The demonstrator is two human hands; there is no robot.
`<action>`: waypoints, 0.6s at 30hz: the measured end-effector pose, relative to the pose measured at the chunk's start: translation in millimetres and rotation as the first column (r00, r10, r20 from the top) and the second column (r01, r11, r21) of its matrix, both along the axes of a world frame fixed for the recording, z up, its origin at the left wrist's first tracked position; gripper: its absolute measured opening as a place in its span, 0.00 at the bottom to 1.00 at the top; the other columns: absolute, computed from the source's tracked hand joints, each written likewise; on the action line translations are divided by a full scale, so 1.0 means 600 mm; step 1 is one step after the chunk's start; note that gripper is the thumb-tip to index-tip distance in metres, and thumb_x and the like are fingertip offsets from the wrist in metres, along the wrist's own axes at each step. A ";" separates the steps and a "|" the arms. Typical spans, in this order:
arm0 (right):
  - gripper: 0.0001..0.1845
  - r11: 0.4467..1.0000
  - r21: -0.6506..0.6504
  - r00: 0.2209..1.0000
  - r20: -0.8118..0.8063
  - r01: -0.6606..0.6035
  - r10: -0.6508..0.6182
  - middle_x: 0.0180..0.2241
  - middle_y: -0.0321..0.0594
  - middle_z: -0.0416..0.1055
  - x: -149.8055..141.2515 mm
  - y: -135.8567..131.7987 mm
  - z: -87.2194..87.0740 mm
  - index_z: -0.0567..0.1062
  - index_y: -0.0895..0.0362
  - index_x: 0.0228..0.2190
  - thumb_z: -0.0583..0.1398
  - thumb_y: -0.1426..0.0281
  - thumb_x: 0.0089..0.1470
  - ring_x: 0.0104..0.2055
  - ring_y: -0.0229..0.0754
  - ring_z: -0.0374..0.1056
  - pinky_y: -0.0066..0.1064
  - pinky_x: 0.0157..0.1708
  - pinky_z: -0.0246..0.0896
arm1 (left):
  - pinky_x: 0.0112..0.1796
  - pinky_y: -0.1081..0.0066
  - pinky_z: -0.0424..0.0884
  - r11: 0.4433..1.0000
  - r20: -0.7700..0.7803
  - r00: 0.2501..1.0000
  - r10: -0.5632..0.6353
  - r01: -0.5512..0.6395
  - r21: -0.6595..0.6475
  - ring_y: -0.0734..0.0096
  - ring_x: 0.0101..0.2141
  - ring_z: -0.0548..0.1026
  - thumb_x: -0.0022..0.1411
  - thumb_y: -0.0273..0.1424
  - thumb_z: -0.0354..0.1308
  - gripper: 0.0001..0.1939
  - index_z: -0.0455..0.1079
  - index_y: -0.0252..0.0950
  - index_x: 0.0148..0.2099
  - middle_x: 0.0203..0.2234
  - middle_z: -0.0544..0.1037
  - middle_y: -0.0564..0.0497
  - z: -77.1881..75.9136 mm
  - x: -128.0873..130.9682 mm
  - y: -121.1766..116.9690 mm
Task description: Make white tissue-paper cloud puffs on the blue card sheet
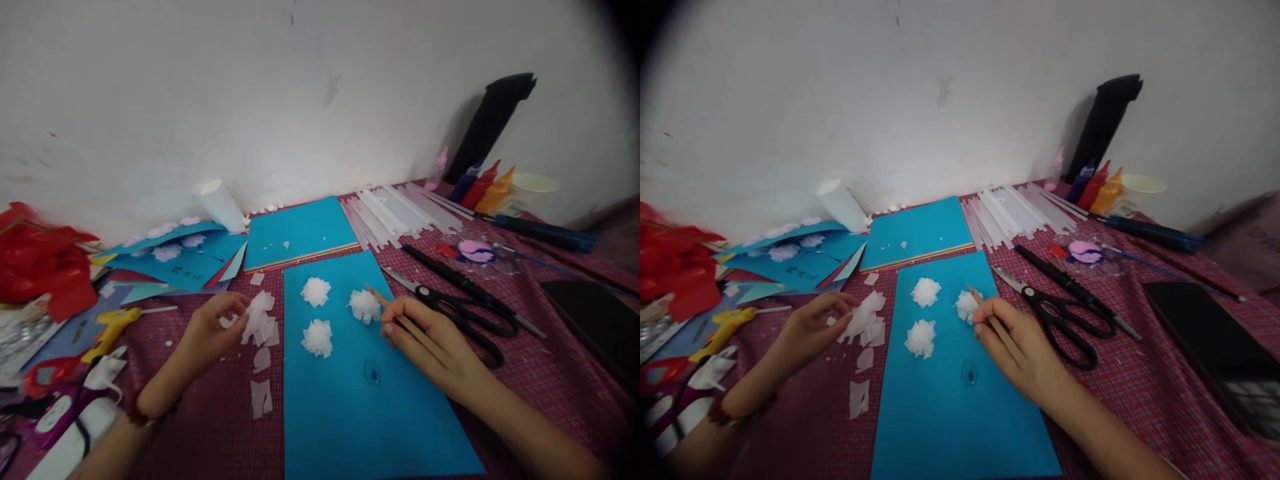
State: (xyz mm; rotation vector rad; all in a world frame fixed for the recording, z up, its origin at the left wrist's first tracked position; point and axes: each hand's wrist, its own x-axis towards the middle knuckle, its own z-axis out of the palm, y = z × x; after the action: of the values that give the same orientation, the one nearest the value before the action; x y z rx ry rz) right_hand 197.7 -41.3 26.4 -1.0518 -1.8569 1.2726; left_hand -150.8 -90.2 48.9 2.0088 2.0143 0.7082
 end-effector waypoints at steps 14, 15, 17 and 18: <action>0.06 1.000 0.016 1.000 0.007 0.001 -0.001 0.23 0.33 0.64 0.000 -0.001 0.002 0.67 0.53 0.30 0.54 0.66 0.57 0.24 0.38 0.60 0.28 0.23 0.56 | 0.38 0.66 0.67 1.000 -0.354 0.935 0.017 -0.020 -0.004 0.63 0.33 0.74 0.56 0.30 0.53 0.04 0.69 0.38 0.33 0.30 0.77 0.48 -0.015 -0.026 -0.024; 0.06 1.000 0.021 1.000 0.005 0.002 -0.002 0.23 0.33 0.64 -0.001 -0.001 0.002 0.67 0.53 0.30 0.55 0.66 0.57 0.23 0.38 0.61 0.28 0.23 0.56 | 0.38 0.65 0.66 0.999 -0.372 0.928 -0.012 -0.002 -0.037 0.62 0.34 0.75 0.57 0.31 0.54 0.05 0.69 0.37 0.34 0.30 0.78 0.48 -0.016 -0.022 -0.022; 0.06 1.000 0.031 1.000 0.004 0.004 -0.004 0.22 0.33 0.63 0.000 -0.001 0.002 0.67 0.53 0.29 0.55 0.66 0.56 0.23 0.38 0.60 0.28 0.22 0.56 | 0.41 0.63 0.66 0.998 -0.401 0.916 -0.022 -0.004 -0.062 0.59 0.36 0.75 0.57 0.35 0.55 0.08 0.70 0.37 0.35 0.32 0.78 0.46 -0.015 -0.009 -0.017; 0.06 0.999 0.035 1.000 0.006 0.005 -0.005 0.22 0.33 0.63 0.000 -0.001 0.002 0.67 0.53 0.30 0.55 0.66 0.57 0.23 0.38 0.60 0.28 0.21 0.55 | 0.43 0.61 0.65 0.998 -0.423 0.906 -0.018 -0.012 -0.067 0.57 0.38 0.75 0.57 0.37 0.56 0.10 0.70 0.37 0.37 0.34 0.78 0.45 -0.013 -0.001 -0.013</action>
State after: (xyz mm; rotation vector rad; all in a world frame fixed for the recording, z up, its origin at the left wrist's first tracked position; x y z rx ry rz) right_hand 197.8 -41.7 27.7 -1.0424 -1.8732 1.2311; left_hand -151.6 -97.8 41.0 2.2771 2.2196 0.2014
